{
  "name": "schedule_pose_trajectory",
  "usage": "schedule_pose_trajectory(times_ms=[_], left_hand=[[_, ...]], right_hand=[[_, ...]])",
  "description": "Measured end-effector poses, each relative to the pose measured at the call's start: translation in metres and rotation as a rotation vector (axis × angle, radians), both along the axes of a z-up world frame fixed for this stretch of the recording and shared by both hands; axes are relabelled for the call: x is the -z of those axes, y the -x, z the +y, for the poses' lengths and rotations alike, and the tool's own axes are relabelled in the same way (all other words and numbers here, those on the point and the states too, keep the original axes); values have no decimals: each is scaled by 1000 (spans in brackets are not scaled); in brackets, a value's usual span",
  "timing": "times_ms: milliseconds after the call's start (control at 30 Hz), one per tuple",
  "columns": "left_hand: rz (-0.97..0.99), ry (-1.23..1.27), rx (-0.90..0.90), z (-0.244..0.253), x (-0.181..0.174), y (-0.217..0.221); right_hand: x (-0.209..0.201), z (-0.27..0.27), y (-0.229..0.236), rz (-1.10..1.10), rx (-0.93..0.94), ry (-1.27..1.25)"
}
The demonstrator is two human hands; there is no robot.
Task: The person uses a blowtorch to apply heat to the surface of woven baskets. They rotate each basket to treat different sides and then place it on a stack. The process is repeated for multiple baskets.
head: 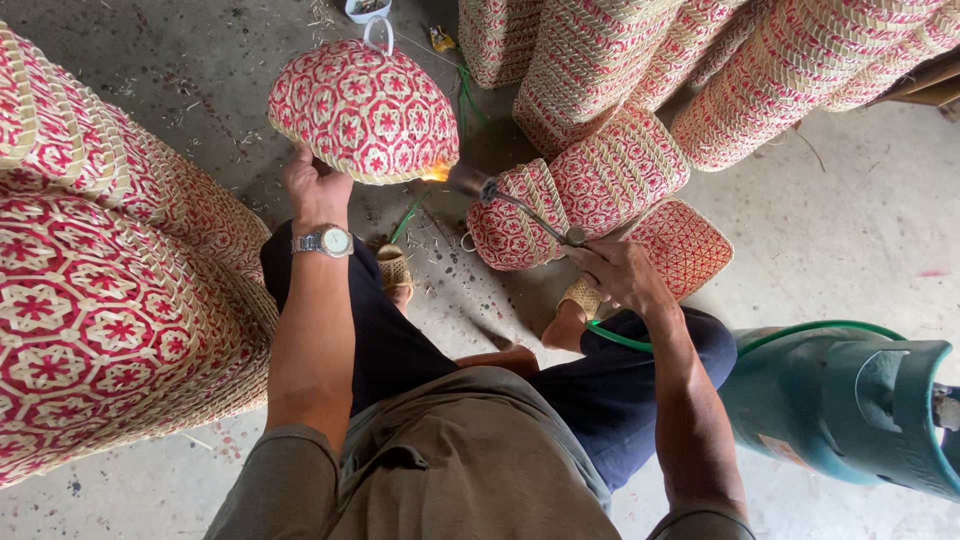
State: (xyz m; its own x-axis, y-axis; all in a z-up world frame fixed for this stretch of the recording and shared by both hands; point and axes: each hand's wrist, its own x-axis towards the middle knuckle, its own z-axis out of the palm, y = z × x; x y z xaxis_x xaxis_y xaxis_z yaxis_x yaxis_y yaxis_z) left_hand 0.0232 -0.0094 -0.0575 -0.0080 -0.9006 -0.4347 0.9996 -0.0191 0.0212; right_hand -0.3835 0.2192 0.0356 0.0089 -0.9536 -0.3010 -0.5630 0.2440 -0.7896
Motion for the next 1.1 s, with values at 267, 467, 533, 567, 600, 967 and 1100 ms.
schedule_pose_trajectory(times_ms=[267,467,533,567,600,967,1100], left_hand=[[-245,205,129,-4,15,-24],[-560,340,71,-11,18,-11],[-588,300,88,-12,13,-8],[-598,284,91,-14,8,-6],[-612,298,98,-13,2,-5],[-1121,548,312,11,-32,-14],[-995,551,320,3,-16,12]], right_hand=[[-28,3,14,-12,170,-91],[-24,7,16,-89,115,19],[-15,10,16,-81,34,3],[-12,9,16,-46,-6,-34],[-11,9,17,-11,-47,-71],[-56,-3,42,-38,287,-49],[-59,-2,30,31,97,125]])
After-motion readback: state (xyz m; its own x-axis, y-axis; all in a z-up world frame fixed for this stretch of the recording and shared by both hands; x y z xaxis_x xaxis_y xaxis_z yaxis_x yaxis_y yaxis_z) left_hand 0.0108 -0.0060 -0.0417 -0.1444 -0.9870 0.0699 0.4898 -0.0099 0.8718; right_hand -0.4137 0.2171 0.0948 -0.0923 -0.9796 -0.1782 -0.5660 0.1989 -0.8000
